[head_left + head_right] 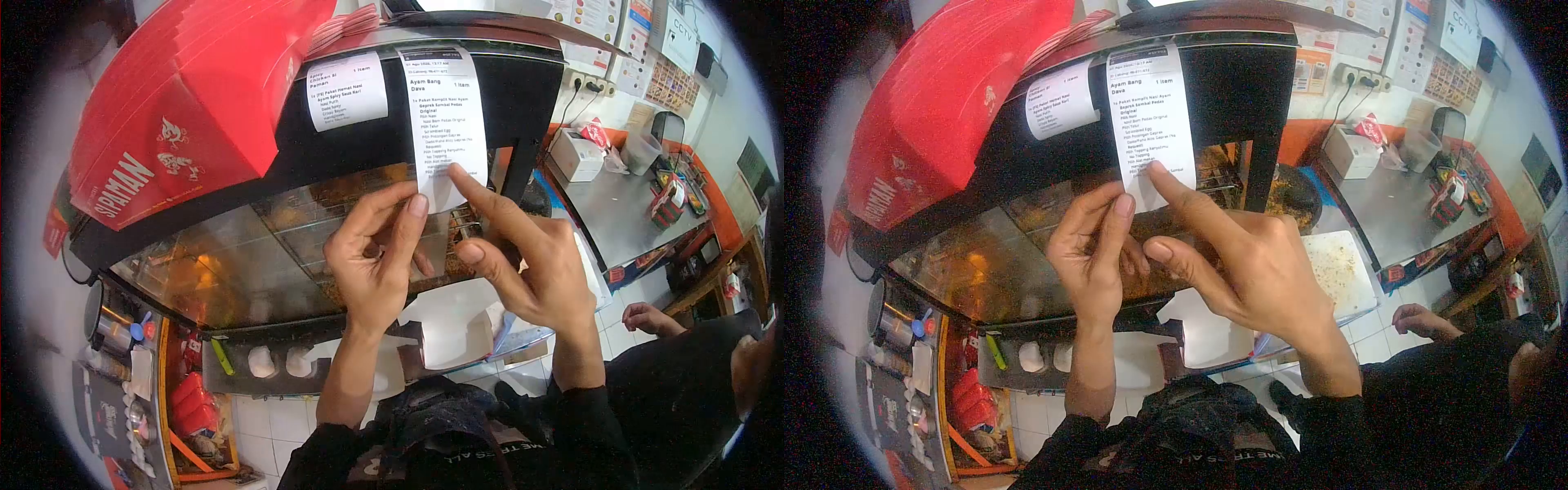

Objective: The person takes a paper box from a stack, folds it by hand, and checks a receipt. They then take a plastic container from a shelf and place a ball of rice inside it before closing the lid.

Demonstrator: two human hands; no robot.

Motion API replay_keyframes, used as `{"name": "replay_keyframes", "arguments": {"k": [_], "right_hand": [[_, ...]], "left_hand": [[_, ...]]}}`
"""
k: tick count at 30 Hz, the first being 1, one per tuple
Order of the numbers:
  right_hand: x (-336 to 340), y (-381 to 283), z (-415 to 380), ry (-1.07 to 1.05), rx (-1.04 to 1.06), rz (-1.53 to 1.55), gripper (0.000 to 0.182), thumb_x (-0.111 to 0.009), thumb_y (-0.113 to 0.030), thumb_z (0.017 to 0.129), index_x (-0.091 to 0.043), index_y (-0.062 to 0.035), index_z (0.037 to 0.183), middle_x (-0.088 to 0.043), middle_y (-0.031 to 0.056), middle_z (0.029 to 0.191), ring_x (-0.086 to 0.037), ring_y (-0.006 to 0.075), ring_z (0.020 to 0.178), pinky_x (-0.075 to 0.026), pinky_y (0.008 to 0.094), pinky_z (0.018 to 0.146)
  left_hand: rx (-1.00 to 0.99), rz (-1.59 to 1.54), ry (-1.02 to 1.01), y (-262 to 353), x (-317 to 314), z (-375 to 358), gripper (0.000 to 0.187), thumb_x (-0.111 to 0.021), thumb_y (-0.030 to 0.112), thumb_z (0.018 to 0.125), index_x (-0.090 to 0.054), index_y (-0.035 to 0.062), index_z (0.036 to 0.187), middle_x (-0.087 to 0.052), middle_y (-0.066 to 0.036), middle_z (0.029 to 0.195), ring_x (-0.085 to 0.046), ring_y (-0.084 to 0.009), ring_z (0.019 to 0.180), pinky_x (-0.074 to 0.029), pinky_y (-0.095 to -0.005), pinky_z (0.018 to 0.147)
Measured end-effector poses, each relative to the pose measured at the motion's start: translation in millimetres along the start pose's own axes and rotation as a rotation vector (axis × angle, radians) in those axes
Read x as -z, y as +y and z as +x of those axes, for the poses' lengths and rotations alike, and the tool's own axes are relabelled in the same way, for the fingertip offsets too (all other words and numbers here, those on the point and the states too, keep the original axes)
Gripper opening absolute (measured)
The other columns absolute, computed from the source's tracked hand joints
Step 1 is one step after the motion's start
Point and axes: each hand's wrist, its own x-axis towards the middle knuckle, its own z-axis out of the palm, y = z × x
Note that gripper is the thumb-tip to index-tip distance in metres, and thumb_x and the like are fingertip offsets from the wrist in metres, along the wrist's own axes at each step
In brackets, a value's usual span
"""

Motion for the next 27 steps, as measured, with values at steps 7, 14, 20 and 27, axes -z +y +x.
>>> {"name": "replay_keyframes", "arguments": {"k": [7, 14, 20, 27], "right_hand": [[6.8, -0.2, -0.4, 0.011, -0.024, -0.011, 0.056, -0.069, -0.026, 0.091, -0.053, -0.0030, 0.139, -0.065, 0.0135, 0.066, -0.064, 0.0298, 0.055, -0.047, 0.0385, 0.054], [2.5, 0.6, -1.1, 0.033, 0.018, -0.025, 0.054, -0.065, -0.029, 0.094, -0.053, 0.0015, 0.138, -0.051, 0.0056, 0.052, -0.047, 0.0128, 0.046, -0.039, 0.0284, 0.050], [0.7, 0.8, 4.9, 0.060, -0.026, -0.025, 0.055, -0.065, -0.030, 0.095, -0.053, 0.0003, 0.139, -0.054, 0.0072, 0.055, -0.049, 0.0130, 0.048, -0.041, 0.0281, 0.052], [-3.1, 3.5, 5.8, 0.077, -0.017, 0.019, 0.059, -0.065, -0.032, 0.094, -0.050, 0.0014, 0.140, -0.055, 0.0076, 0.055, -0.051, 0.0117, 0.049, -0.040, 0.0273, 0.053]], "left_hand": [[-0.003, 0.003, -0.001, 0.3, 0.5, -0.2, 0.020, -0.066, 0.010, 0.095, -0.065, -0.0052, 0.108, -0.071, -0.009, 0.087, -0.057, -0.0065, 0.053, -0.045, -0.0211, 0.042], [-0.010, 0.008, -0.016, 0.7, 1.4, 0.4, 0.020, -0.066, 0.010, 0.095, -0.065, -0.0056, 0.108, -0.071, -0.010, 0.085, -0.056, -0.0066, 0.052, -0.044, -0.0214, 0.042], [0.003, -0.011, -0.011, -1.0, 0.0, 0.2, 0.020, -0.066, 0.009, 0.095, -0.065, -0.0055, 0.108, -0.071, -0.009, 0.085, -0.056, -0.0061, 0.053, -0.044, -0.0211, 0.042], [0.018, 0.003, -0.013, -1.8, 2.0, 0.8, 0.021, -0.066, 0.010, 0.095, -0.065, -0.0053, 0.109, -0.071, -0.009, 0.087, -0.057, -0.0060, 0.055, -0.044, -0.0208, 0.043]]}}
